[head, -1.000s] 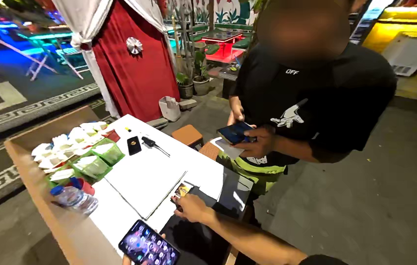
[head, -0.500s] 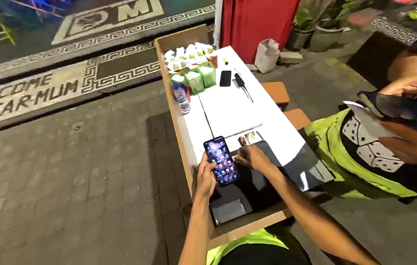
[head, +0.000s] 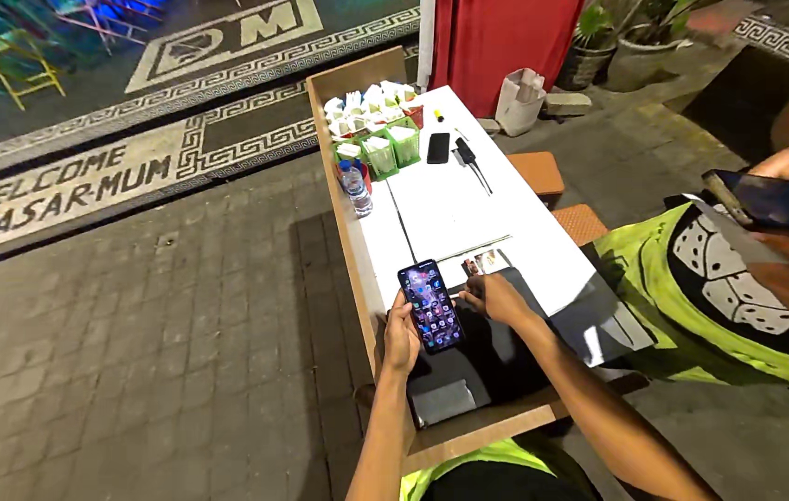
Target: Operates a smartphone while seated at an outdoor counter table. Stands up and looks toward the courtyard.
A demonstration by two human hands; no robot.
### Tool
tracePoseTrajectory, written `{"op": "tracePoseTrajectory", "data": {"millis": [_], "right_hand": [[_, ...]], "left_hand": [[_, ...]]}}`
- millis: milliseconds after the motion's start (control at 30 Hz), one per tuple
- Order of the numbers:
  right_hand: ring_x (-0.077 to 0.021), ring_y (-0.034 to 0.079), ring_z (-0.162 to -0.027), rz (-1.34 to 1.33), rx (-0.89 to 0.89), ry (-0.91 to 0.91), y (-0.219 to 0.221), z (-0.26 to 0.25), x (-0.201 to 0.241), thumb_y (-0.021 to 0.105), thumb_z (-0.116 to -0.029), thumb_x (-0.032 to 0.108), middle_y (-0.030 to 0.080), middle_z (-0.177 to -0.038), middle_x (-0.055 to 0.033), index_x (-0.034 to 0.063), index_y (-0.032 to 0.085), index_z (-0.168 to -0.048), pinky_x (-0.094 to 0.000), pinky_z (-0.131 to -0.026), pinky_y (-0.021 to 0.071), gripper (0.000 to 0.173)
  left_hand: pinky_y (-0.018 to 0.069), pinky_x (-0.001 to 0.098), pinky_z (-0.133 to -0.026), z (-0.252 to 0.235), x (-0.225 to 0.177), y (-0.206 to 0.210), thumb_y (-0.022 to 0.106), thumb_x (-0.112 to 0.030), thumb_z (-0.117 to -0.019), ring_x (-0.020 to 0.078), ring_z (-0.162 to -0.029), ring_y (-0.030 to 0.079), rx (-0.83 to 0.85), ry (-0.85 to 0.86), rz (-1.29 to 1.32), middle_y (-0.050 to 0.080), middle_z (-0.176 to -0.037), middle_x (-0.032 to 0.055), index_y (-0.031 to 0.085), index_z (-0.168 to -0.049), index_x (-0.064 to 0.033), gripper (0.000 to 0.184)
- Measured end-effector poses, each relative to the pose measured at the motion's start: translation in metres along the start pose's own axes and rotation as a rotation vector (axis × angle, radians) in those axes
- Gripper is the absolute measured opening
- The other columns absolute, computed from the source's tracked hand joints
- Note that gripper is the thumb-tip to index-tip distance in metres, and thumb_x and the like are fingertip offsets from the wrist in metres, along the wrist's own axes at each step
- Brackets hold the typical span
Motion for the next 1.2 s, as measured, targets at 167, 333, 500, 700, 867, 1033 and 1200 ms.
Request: {"op": "tracePoseTrajectory", "data": {"millis": [167,333,500,700,867,1033,1200], "right_hand": [[-0.0306,0.069,-0.091,-0.018,-0.019,0.019,-0.002,0.0,-0.002,0.059,-0.1001,0.044,0.07,-0.092,-0.0133,0.0083,0.072,-0.103,-0.0554,-0.085,0.0543,0.038],[-0.0305,0.069,-0.092,-0.015,-0.029,0.027,-0.005,-0.001,-0.004,0.059,-0.1002,0.044,0.071,-0.093,-0.0129,0.0089,0.072,-0.105,-0.0549,-0.086,0.0542,0.037],[-0.0295,0.068,-0.09,-0.045,-0.053,0.034,-0.007,-0.002,-0.008,0.06,-0.0997,0.043,0.07,-0.093,-0.0125,0.0095,0.073,-0.106,-0.0538,-0.086,0.0544,0.036],[-0.0286,0.069,-0.092,-0.064,-0.053,0.069,-0.009,-0.003,-0.014,0.061,-0.0995,0.044,0.071,-0.093,-0.0115,0.0107,0.073,-0.106,-0.0533,-0.086,0.0544,0.036],[-0.0286,0.068,-0.092,-0.059,-0.058,0.069,-0.01,-0.002,-0.011,0.061,-0.0994,0.045,0.07,-0.094,-0.0113,0.011,0.072,-0.106,-0.0535,-0.087,0.0541,0.036],[-0.0391,0.067,-0.105,-0.131,-0.112,0.004,-0.009,0.006,0.0,0.064,-0.0967,0.04,0.07,-0.107,-0.0209,0.003,0.072,-0.106,-0.0632,-0.094,0.0512,0.039],[-0.039,0.067,-0.102,-0.12,-0.119,-0.062,-0.004,0.001,0.007,0.065,-0.0973,0.036,0.071,-0.102,-0.0192,0.0053,0.072,-0.105,-0.0646,-0.088,0.0521,0.033]], "left_hand": [[0.0507,0.0525,-0.106,0.001,0.001,-0.003,0.024,-0.017,-0.1079,0.0339,-0.125,0.061,-0.021,0.005,-0.038,0.057,-0.14,0.0236,0.031,-0.155,-0.001,0.05],[0.0532,0.0524,-0.103,0.002,-0.001,-0.003,0.029,-0.017,-0.1082,0.0341,-0.119,0.065,-0.037,0.024,-0.094,0.061,-0.132,0.0241,0.039,-0.149,0.0021,0.046],[0.053,0.0525,-0.104,0.002,0.001,-0.006,0.029,-0.021,-0.1102,0.0343,-0.119,0.064,-0.08,0.014,-0.126,0.062,-0.133,0.0245,0.042,-0.147,0.003,0.046],[0.0522,0.0512,-0.105,0.001,0.009,-0.014,0.027,-0.03,-0.1114,0.0331,-0.121,0.064,-0.179,-0.054,-0.106,0.063,-0.132,0.0239,0.045,-0.146,0.003,0.051],[0.0551,0.0563,-0.098,0.002,0.01,-0.022,0.017,-0.049,-0.1107,0.0366,-0.117,0.065,-0.246,-0.095,-0.035,0.064,-0.13,0.0239,0.045,-0.147,-0.0022,0.065],[0.0608,0.0585,-0.079,0.006,-0.003,-0.015,0.024,-0.06,-0.1069,0.0356,-0.098,0.072,-0.209,-0.019,0.001,0.071,-0.112,0.0171,0.05,-0.138,-0.0114,0.063],[0.0602,0.0513,-0.087,0.0,0.008,-0.014,0.041,-0.073,-0.0966,0.0292,-0.104,0.073,-0.01,-0.107,0.098,0.075,-0.114,0.007,0.059,-0.129,-0.0247,0.061]]}}
Point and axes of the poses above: each hand's wrist, its own z-axis away from the middle knuckle, its own y-axis out of the palm, x = y × z, the point moved 10 cm from there along -z, towards the middle knuckle
